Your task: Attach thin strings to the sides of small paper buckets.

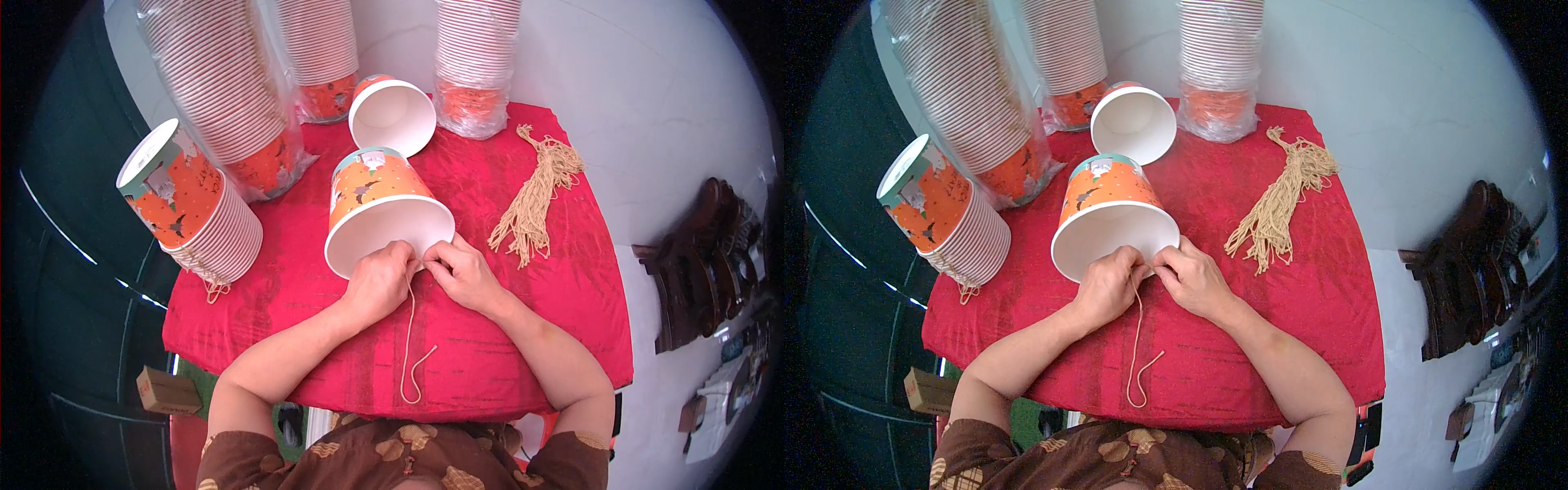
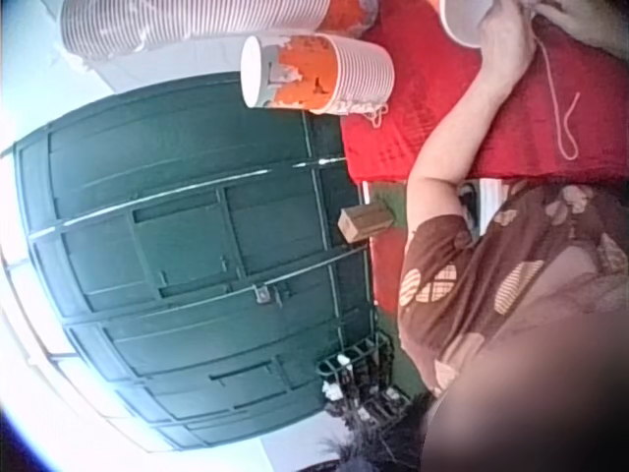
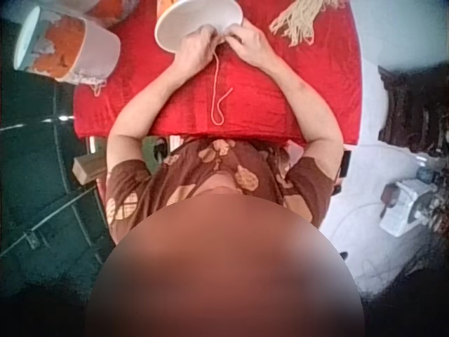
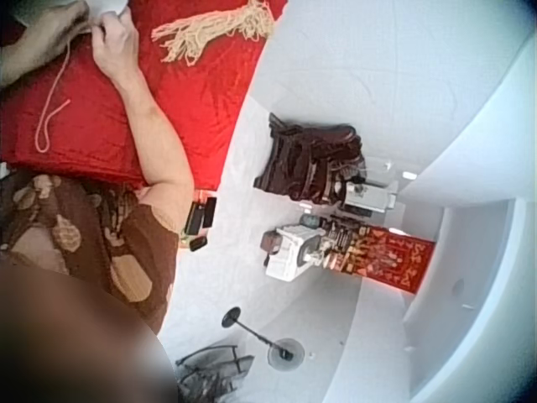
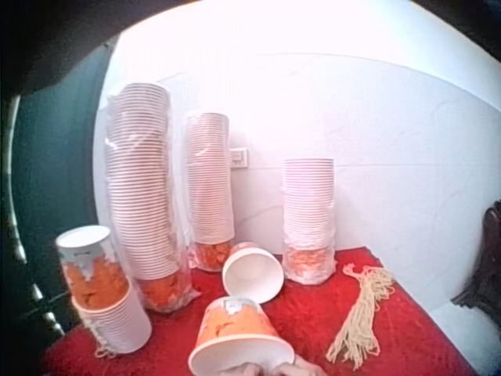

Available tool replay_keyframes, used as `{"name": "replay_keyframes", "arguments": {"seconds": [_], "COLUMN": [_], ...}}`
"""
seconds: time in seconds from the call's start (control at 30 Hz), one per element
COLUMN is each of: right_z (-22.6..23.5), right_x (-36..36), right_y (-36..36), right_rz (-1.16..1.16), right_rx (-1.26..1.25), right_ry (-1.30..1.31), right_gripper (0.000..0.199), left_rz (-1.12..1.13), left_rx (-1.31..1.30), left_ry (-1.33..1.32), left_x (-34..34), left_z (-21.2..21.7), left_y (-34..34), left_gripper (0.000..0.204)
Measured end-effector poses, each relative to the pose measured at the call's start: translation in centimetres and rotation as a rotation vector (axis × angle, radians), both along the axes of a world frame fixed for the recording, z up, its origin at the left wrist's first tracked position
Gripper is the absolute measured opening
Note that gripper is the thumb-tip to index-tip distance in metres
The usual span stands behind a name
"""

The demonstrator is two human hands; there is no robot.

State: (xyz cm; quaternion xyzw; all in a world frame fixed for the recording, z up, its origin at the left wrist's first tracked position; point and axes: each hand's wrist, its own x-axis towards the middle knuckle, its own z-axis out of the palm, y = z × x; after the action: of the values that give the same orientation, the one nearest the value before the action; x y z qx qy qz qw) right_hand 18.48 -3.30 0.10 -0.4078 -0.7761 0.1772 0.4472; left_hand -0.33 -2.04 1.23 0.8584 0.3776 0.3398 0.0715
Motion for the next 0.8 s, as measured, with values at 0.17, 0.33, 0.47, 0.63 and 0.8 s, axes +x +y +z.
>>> {"name": "replay_keyframes", "arguments": {"seconds": [0.17, 0.33, 0.47, 0.63, 0.8], "right_z": [0.1, 0.1, 0.3, 1.0, 2.2], "right_x": [0.2, 0.0, -0.4, -0.7, -0.8], "right_y": [-0.1, -0.3, -1.3, -1.9, -1.8], "right_rz": [0.036, 0.027, -0.043, -0.056, -0.038], "right_rx": [0.001, 0.138, 0.151, 0.398, 0.563], "right_ry": [-0.042, -0.138, -0.339, -0.544, -0.508], "right_gripper": [0.011, 0.009, 0.01, 0.009, 0.007], "left_rz": [0.079, 0.101, 0.146, 0.175, 0.186], "left_rx": [-0.175, -0.193, -0.201, -0.221, -0.233], "left_ry": [-0.131, -0.17, -0.15, -0.12, -0.108], "left_x": [-0.1, 0.2, 0.2, 0.5, 0.5], "left_z": [-0.1, -0.1, 0.0, 0.1, 0.2], "left_y": [0.2, 0.7, 1.1, 1.6, 1.6], "left_gripper": [0.01, 0.013, 0.013, 0.015, 0.016]}}
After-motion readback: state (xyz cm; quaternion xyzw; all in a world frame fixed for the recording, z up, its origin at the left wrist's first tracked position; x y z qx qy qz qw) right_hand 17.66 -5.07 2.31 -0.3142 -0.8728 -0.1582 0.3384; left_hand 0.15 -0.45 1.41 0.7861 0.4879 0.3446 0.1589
